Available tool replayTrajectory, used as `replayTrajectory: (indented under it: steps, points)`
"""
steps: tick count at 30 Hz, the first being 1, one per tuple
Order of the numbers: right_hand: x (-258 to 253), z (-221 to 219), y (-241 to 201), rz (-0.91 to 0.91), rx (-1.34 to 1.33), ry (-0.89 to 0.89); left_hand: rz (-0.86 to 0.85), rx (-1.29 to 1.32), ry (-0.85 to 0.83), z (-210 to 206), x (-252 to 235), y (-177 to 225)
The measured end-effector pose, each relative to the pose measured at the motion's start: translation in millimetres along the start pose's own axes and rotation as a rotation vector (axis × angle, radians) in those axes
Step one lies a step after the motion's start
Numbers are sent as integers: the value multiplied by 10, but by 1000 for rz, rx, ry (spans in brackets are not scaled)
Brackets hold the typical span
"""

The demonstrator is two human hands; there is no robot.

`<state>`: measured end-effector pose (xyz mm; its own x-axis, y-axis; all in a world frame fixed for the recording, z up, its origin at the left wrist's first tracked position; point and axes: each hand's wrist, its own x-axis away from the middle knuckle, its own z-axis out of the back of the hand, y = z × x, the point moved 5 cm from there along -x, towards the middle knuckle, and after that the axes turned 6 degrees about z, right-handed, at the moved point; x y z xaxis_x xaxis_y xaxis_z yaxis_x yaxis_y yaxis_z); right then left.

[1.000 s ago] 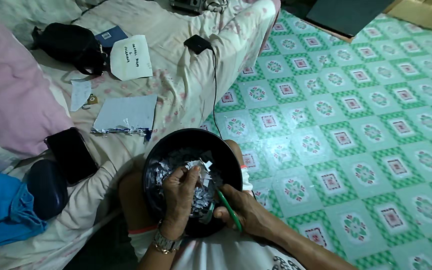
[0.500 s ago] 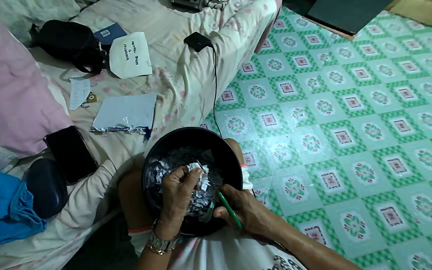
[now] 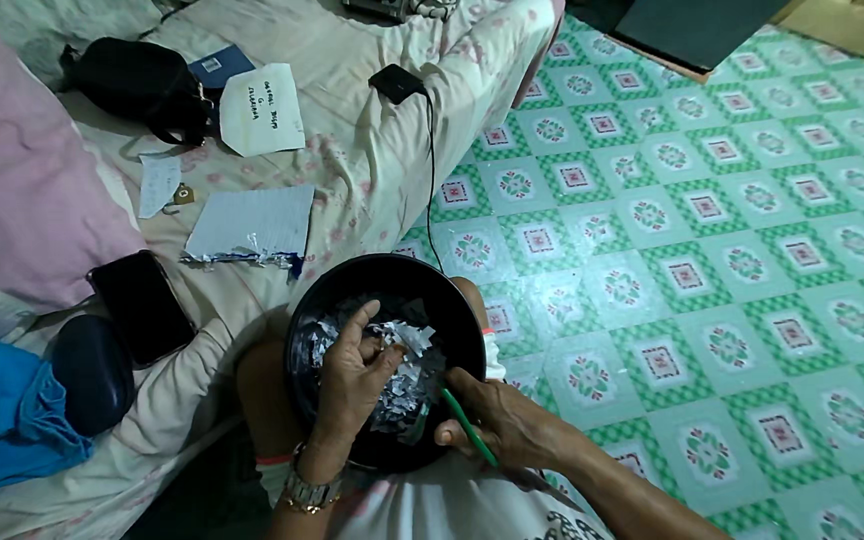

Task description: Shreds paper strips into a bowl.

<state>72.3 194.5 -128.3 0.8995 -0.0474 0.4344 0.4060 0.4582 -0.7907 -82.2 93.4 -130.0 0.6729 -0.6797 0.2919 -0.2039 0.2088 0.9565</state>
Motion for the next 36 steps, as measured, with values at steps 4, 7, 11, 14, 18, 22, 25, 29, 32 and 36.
replayTrajectory:
  steps: [4,7,11,14,18,22,25,29,32,36]
  points:
    - [15,-20,5,91,-29,116,-20,-44,-23,8,-20,3]
    - [23,-8,4,89,-64,138,-26,-64,-31,20,-33,5]
    - [13,-6,26,65,-88,84,35,-77,-39,2,-28,6]
    - [-5,-1,46,44,-91,37,60,-131,-99,-3,-33,-16]
    - [-5,1,50,68,-91,47,72,-183,-157,29,-65,-37]
    - [-22,-9,61,27,-140,34,128,-173,-186,27,-80,-68]
    - [-59,-18,87,-13,-110,-32,184,-211,-212,26,-74,-106]
    - [-35,54,77,-47,-56,-166,295,-761,-149,94,-148,-46]
    - [55,210,62,-69,-9,-179,369,-1027,-197,67,-167,-77]
    - [135,377,144,-200,162,-192,301,-1166,-354,-59,-114,-172]
